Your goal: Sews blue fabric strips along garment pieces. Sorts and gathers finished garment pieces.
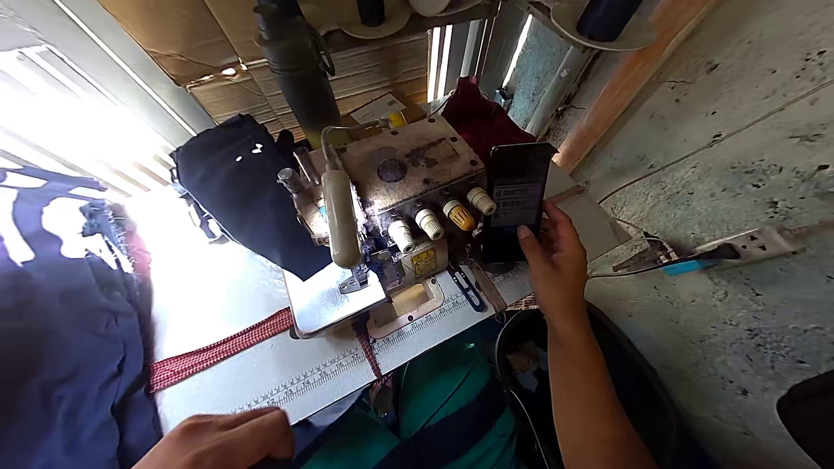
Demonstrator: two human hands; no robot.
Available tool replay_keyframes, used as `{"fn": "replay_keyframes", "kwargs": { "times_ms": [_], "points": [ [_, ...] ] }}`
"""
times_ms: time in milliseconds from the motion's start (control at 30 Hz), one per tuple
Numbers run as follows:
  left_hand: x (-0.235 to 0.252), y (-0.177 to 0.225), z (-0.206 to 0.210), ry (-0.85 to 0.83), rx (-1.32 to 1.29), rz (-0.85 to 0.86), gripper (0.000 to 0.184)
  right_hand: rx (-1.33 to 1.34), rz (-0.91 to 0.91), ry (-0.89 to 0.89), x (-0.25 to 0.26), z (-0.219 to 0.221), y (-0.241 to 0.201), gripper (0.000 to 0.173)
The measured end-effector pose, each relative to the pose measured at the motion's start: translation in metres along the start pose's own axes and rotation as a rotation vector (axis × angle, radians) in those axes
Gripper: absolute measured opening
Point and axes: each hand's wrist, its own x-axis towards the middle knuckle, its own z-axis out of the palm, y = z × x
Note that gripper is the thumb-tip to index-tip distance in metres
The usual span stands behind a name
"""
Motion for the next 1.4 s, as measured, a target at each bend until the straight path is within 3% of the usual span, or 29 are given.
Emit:
{"fn": "replay_keyframes", "kwargs": {
  "times_ms": [233,333,400,467,567,600,633,700,833,933,1033,1200,1400],
  "points": [
    [0.024,-0.011,0.005,0.08,0.017,0.078,0.024,-0.039,-0.031,0.049,0.004,0.003,0.003,0.051],
    [0.029,-0.028,0.024,0.236,0.057,0.037,0.026,-0.123,-0.168,0.157,-0.008,-0.002,0.004,0.048],
    [0.038,-0.034,0.046,0.28,0.065,0.06,0.027,-0.09,-0.301,0.163,-0.032,0.003,-0.004,0.033],
    [0.048,-0.035,0.068,0.239,0.05,0.121,0.024,0.07,-0.318,-0.114,-0.071,0.018,-0.021,0.027],
    [0.061,-0.03,0.074,0.136,0.024,0.196,0.021,0.297,-0.268,-0.819,-0.119,0.057,-0.039,0.057],
    [0.064,-0.031,0.066,0.13,0.017,0.212,0.023,0.308,-0.275,-0.962,-0.127,0.07,-0.04,0.054],
    [0.067,-0.033,0.055,0.146,0.019,0.218,0.025,0.324,-0.279,-1.023,-0.133,0.082,-0.04,0.039],
    [0.073,-0.048,0.029,0.204,0.05,0.161,0.028,0.342,-0.253,-1.048,-0.135,0.101,-0.039,0.021],
    [0.085,-0.081,0.007,0.472,0.191,-0.096,0.027,0.208,-0.115,-1.062,-0.113,0.122,-0.034,0.029],
    [0.087,-0.068,0.028,0.689,0.283,-0.183,0.037,0.232,-0.071,-1.158,-0.1,0.125,-0.027,0.029],
    [0.083,-0.049,0.074,0.892,0.411,-0.223,0.026,0.248,-0.132,-1.214,-0.098,0.118,-0.021,0.027],
    [0.079,-0.033,0.125,0.83,0.439,-0.216,0.042,0.318,-0.243,-1.253,-0.097,0.1,-0.008,0.023],
    [0.085,-0.045,0.122,0.901,0.355,-0.245,0.042,0.428,-0.1,-1.255,-0.089,0.105,-0.008,0.021]
  ]
}}
